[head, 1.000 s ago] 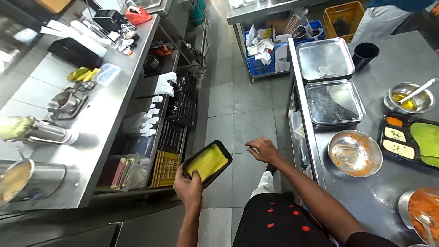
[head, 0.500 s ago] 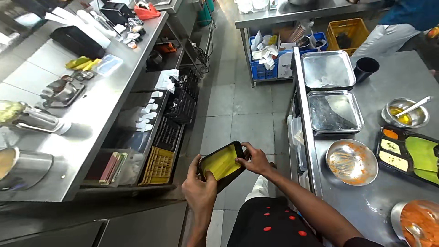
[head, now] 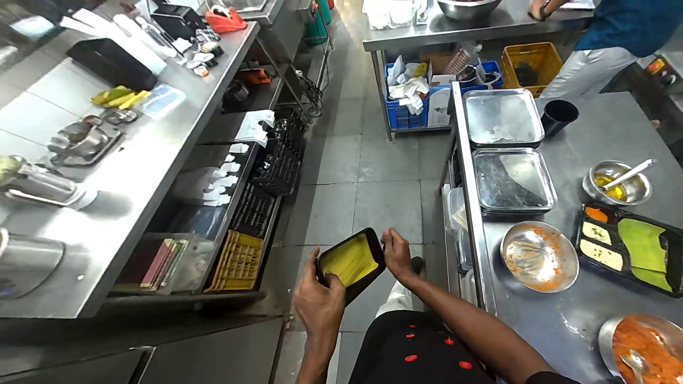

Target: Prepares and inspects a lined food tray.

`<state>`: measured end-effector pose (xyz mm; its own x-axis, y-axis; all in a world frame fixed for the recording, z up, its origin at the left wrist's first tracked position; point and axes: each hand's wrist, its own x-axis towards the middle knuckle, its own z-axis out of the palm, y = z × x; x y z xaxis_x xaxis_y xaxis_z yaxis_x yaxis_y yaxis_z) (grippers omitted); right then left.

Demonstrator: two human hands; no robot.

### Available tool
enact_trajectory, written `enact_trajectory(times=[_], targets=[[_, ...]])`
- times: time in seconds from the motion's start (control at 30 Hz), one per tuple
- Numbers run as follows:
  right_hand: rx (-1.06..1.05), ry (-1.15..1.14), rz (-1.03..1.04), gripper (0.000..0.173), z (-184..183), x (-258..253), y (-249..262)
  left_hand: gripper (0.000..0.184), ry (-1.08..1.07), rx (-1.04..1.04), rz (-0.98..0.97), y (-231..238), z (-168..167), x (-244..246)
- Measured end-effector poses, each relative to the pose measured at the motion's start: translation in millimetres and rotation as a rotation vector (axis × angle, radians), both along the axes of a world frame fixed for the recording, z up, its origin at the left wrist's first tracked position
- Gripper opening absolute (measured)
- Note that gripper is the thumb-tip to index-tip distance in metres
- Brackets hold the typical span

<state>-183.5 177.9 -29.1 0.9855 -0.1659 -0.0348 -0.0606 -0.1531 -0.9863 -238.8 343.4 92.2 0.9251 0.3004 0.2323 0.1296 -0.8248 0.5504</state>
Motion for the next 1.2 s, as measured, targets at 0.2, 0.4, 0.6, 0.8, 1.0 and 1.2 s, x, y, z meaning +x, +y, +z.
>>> enact_trajectory(times=[0.2, 0.4, 0.6, 0.8, 1.0, 1.2], targets=[[0.291, 0.228, -0.033, 0.049, -20, 29, -9, 0.053, 0.06, -0.082, 0.058, 16, 1, -1], [0.307, 0.269, 0.004, 0.024, -19, 34, -11, 0.053, 0.051, -0.113, 0.066, 27, -3, -2], [0.468, 0.037, 0.358, 0.045, -16, 21, -13, 0.051, 0.105, -0.228, 0.074, 28, -2, -4], [-0.045, -0.158, 0.307, 0.024, -13, 24, -3, 0.05, 0.118, -0.239, 0.042, 21, -8, -8], [0.081, -0.158, 0.239, 0.04, -13, 19, 0, 0.051, 0.107, -0.267, 0.032, 19, -11, -9], [0.545, 0.028, 0.18, 0.049, -13, 11, -10, 0.034, 0.103, -0.574, 0.072, 30, -14, -5]])
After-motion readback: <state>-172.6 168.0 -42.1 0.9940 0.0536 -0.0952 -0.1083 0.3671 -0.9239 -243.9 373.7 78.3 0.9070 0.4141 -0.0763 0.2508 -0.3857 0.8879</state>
